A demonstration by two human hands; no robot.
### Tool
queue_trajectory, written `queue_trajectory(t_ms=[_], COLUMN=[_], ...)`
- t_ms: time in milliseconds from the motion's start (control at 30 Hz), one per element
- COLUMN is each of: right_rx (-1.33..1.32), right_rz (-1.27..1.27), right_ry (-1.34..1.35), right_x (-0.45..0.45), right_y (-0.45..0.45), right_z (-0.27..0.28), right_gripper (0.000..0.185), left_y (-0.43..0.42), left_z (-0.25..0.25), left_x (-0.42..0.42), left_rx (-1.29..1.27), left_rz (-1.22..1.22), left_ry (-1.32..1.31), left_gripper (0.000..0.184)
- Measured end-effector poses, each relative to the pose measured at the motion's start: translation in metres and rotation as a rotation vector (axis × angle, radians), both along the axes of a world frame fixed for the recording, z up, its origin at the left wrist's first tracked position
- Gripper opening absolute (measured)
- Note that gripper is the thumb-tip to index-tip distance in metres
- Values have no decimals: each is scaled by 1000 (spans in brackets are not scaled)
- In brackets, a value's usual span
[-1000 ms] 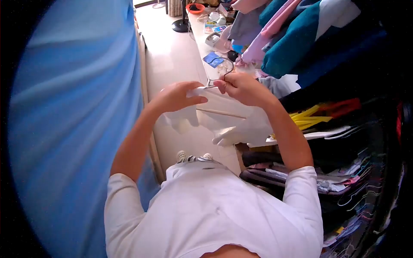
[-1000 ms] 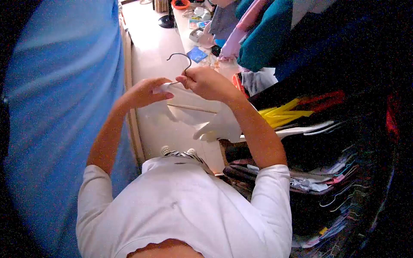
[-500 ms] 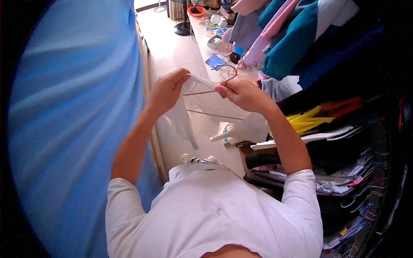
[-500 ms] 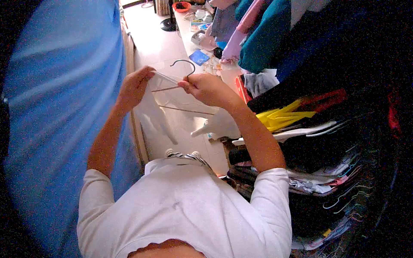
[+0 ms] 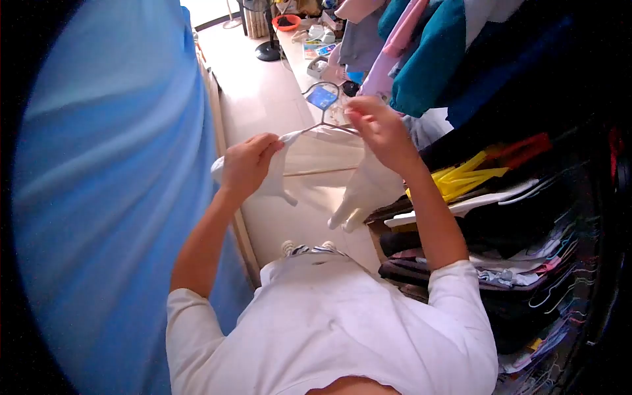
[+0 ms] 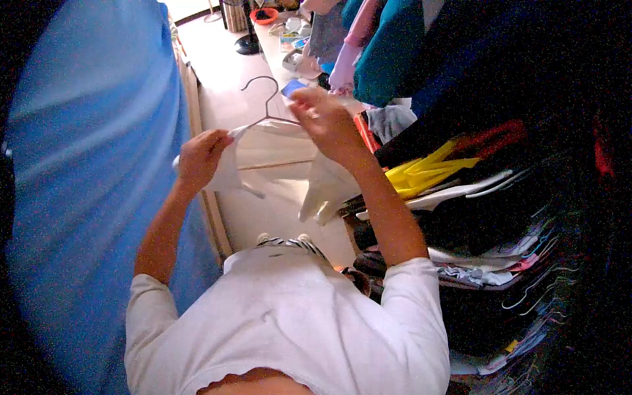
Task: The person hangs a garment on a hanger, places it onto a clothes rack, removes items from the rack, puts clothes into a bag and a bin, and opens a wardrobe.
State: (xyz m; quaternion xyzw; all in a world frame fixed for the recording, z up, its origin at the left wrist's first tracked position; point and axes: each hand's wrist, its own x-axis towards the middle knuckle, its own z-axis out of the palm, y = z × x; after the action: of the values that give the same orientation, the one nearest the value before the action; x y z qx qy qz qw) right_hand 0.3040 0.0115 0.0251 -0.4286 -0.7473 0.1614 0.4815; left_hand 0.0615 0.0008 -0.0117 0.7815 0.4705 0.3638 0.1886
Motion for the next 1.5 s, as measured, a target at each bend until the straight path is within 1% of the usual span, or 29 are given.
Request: queue_trajectory(t_ms=[33,100,133,200,233,300,333,400,467,533,600,633,700,733,767,800,867,900,933,967,1000,1033,1100,1133,1233,1300,1367,1400,1500], right_rx=[4,49,50,-259,-286,-560,-557,-693,-705,-717,-665,-669,-988,-1042,-1045,-603,-421,-693,-695,-694,-617,-537,-487,-499,-439,-436,-405,-405,-468], right_rz=[-1,-416,-416,-526,-518,-364,-367,-173,-230,-281,38,42,158,118,132,39,128,303,212,117,85,52,27,118,74,103,55,55,32], right_ry=[0,23,25,31,70,296,302,547,581,609,819,818,809,813,811,334,442,1015,1049,1080,969,859,709,748,610,621,485,484,483], right_x=[9,23,25,29,31,29,29,32,35,27,9,11,10,9,13,23,39,46,52,62,74,74,75,77,79,80,83,81,73], right_y=[-6,-27,-36,-47,-46,-41,-32,-7,10,12,2,5,12,6,6,6,10,19,29,41,58,65,63,76,82,85,87,84,72], right_z=[-3,-14,-28,-71,-100,-137,-160,-200,-221,-209,-158,-164,-171,-161,-164,-170,-159,-141,-134,-129,-126,-113,-76,-74,-60,-61,-61,-58,-49], right_gripper=[18,22,22,36,46,57,57,68,71,74,52,52,45,38,38,35,30,28,24,21,21,20,16,11,9,12,8,8,10], left_y=[0,0,0,0,0,-2,-3,-4,-5,-7,-7,-9,-12,-13,-13,-14,-17,-19,-21,-24,-27,-28,-30,-30,-32,-32,-30,-29,-23], left_z=[0,1,3,7,9,14,18,23,27,30,30,29,32,33,33,33,32,32,33,36,36,36,35,37,41,42,41,39,34], left_x=[-3,-9,-13,-19,-22,-26,-27,-30,-35,-42,-51,-54,-60,-65,-70,-75,-83,-86,-91,-94,-96,-97,-98,-98,-97,-98,-99,-100,-99], left_rx=[60,122,120,122,115,111,84,58,67,45,79,78,33,36,35,31,42,51,48,12,-22,-25,-77,-78,-167,-253,-270,-287,-285], left_rz=[60,121,138,152,174,192,208,215,258,270,302,307,371,383,372,361,342,311,320,265,207,211,76,78,-15,-77,-38,-1,36], left_ry=[-10,-18,-6,10,14,23,22,28,34,33,47,48,22,26,23,19,20,16,16,107,195,191,277,276,334,318,246,174,145], left_gripper=[13,12,12,12,12,12,12,12,13,13,13,13,14,14,14,14,14,13,13,13,12,12,11,11,11,12,13,14,14])
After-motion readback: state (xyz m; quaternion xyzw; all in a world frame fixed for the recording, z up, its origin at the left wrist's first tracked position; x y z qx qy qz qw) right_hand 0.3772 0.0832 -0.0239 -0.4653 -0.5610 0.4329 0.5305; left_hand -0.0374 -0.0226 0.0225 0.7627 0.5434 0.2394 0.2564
